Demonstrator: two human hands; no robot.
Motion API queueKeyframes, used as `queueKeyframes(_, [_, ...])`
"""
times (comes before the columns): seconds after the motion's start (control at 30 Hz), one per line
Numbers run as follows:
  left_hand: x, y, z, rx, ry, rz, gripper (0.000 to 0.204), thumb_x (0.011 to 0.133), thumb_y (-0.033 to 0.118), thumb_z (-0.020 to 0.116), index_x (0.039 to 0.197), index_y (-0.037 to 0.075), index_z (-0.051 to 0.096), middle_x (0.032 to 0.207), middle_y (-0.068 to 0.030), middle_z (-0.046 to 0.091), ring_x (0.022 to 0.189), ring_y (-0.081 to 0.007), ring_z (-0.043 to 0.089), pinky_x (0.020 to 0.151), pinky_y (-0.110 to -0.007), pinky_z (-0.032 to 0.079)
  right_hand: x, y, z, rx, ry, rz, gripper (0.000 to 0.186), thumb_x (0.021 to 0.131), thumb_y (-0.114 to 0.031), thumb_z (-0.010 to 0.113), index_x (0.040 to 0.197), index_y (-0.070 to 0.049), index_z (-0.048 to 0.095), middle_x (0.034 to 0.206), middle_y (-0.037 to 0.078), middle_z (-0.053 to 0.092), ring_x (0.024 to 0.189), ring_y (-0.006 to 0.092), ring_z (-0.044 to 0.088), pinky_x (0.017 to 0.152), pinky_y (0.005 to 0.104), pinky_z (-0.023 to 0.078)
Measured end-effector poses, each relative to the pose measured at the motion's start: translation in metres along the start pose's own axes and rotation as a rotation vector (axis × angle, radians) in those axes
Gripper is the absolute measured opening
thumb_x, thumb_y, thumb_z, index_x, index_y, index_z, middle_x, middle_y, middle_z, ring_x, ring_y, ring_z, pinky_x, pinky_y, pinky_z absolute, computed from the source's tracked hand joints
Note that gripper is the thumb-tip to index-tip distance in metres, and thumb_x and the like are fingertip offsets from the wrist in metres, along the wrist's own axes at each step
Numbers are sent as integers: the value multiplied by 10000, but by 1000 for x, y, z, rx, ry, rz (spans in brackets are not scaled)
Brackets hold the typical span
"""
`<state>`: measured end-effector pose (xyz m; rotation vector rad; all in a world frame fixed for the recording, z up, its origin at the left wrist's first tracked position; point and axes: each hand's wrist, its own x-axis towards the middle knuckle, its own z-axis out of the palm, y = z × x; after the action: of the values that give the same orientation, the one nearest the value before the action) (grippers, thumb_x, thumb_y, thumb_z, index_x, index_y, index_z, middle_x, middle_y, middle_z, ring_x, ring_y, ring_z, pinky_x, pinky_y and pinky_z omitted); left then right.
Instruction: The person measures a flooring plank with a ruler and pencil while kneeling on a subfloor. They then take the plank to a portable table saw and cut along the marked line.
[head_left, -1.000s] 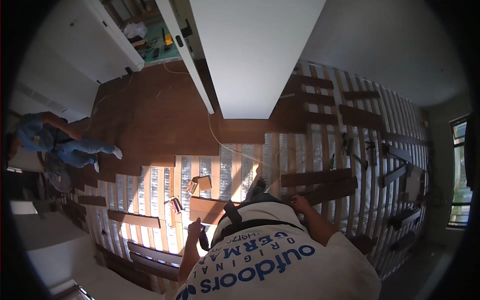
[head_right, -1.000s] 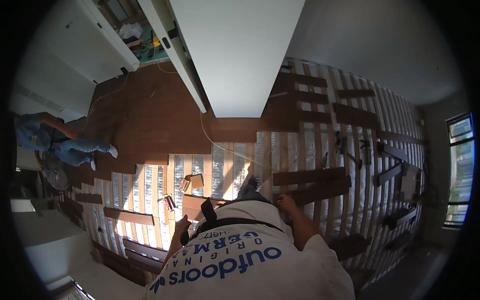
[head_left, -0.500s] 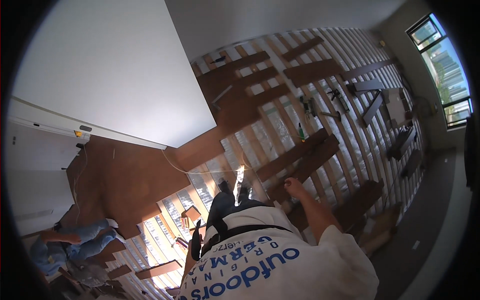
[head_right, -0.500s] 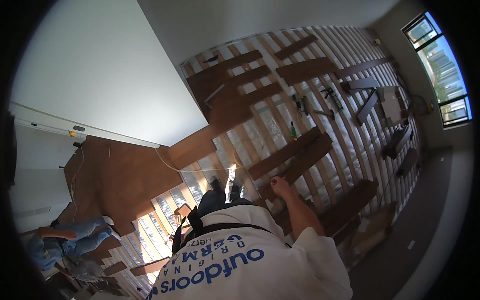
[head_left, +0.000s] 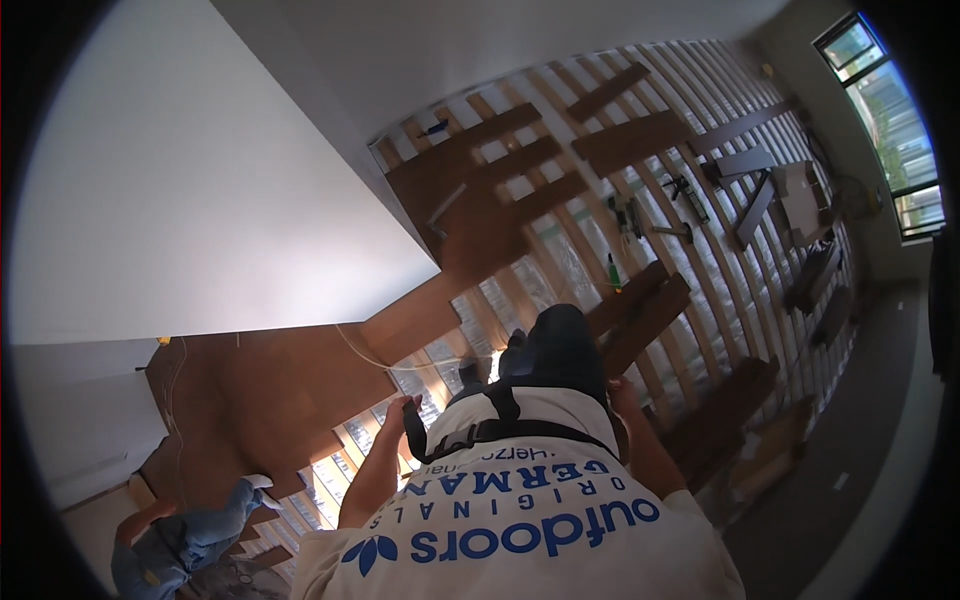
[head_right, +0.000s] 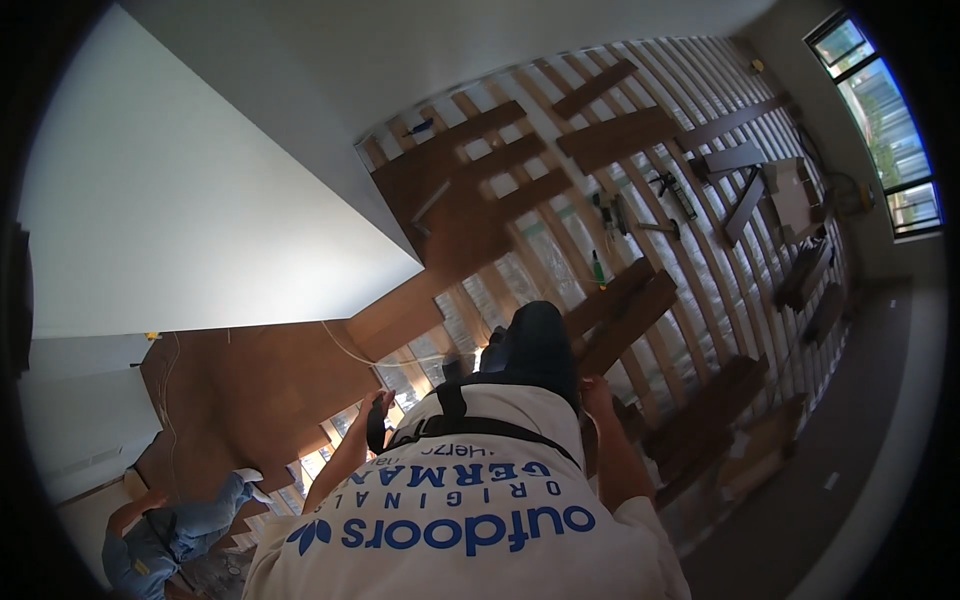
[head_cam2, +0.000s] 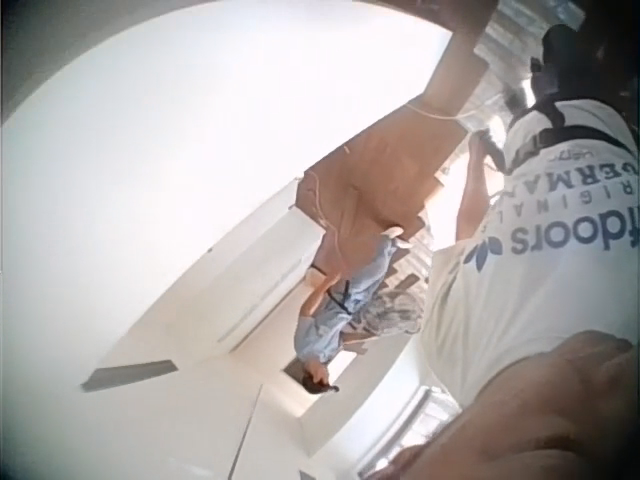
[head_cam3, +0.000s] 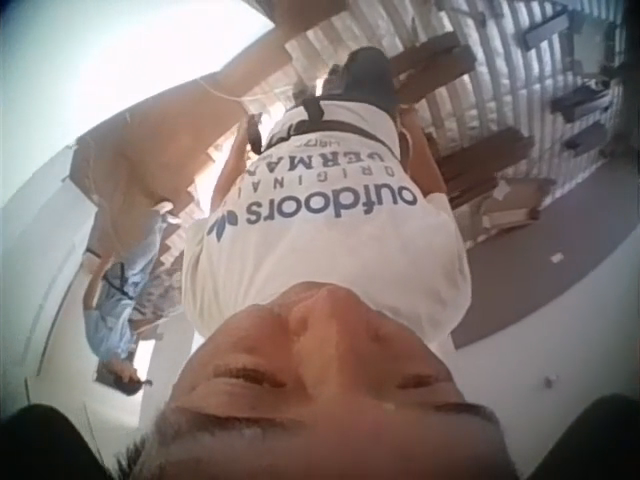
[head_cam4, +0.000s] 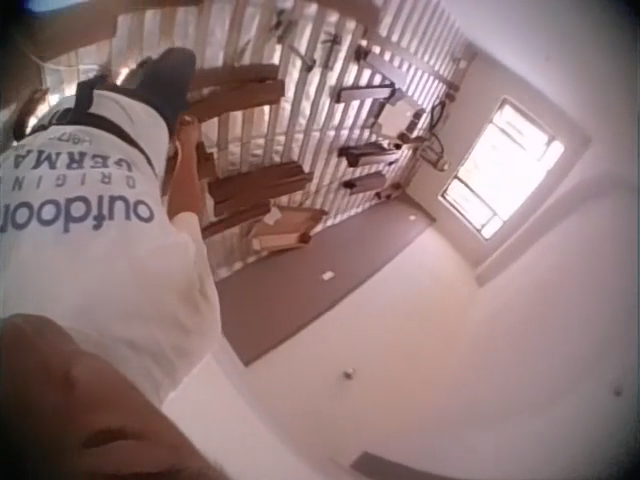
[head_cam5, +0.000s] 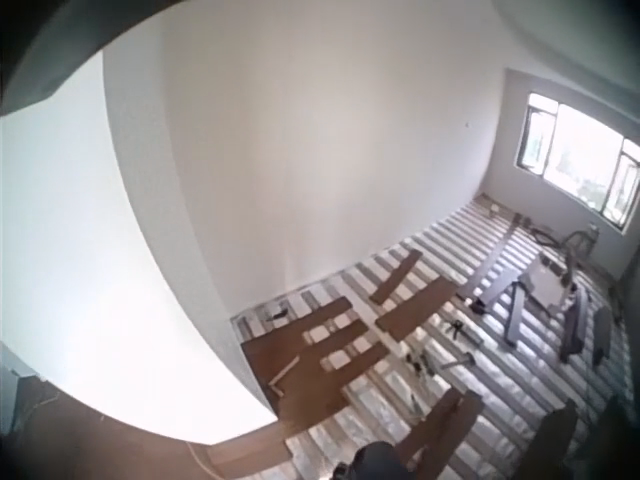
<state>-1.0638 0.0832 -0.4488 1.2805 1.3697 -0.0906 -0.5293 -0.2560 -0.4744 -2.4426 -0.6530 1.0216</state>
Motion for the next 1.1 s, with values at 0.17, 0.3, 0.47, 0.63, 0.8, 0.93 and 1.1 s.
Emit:
queueKeyframes(0.17, [45, 96, 18, 223, -33, 13, 478, 1015, 475, 565, 898, 41, 729, 808, -150, 716, 785, -263, 680, 737, -397, 510, 63, -146, -39, -105, 156, -27, 244, 1000, -131, 640, 1238, -82, 653, 971, 97, 706, 894, 256, 667, 797, 361, 532])
queueKeyframes(0.3, [84, 180, 65, 278, -92, 205, 438, 994, 406, 552, 834, 16, 670, 686, -147, 609, 679, -254, 578, 648, -389, 464, 162, -220, -68, 100, -42, -170, 287, 993, -140, 665, 1270, -73, 627, 1088, 137, 720, 1000, 240, 697, 872, 376, 547])
queueKeyframes(0.47, [96, 291, 94, -5, 7, -60, 380, 972, 371, 653, 1157, 41, 686, 1050, -187, 730, 942, -212, 672, 850, -376, 537, 271, -235, -106, -71, -383, -257, 339, 991, -170, 671, 1303, -55, 603, 1111, 169, 721, 1033, 289, 707, 904, 373, 549])
queueKeyframes(0.63, [120, 395, 82, 157, 346, 3, 219, 1018, 231, 627, 1071, 28, 690, 1025, -190, 684, 1016, -372, 672, 879, -439, 545, 342, -290, -145, -169, -715, -329, 429, 945, -241, 712, 1319, -67, 594, 1153, 208, 721, 1078, 391, 696, 906, 462, 563])
queueKeyframes(0.8, [158, 497, 73, 239, 430, 126, 125, 981, 162, 651, 1038, 59, 693, 1011, -174, 675, 971, -386, 644, 874, -453, 527, 404, -340, -178, -389, -732, -336, 406, 938, -236, 692, 1309, -89, 618, 1123, 200, 735, 1052, 397, 700, 899, 469, 564])
queueKeyframes(0.93, [223, 506, 69, 178, 411, 156, 80, 966, 130, 656, 985, 59, 688, 965, -166, 680, 971, -374, 653, 858, -453, 525, 445, -378, -186, -428, -766, -274, 400, 933, -218, 697, 1302, -75, 638, 1097, 211, 736, 1027, 402, 710, 883, 453, 566])
queueKeyframes(1.1, [315, 588, 15, -16, 194, 174, 168, 939, 184, 689, 946, 16, 678, 877, -179, 694, 910, -390, 679, 802, -462, 528, 491, -420, -190, -396, -680, -79, 336, 946, -231, 653, 1255, -100, 664, 1076, 202, 746, 1014, 408, 714, 880, 479, 565])
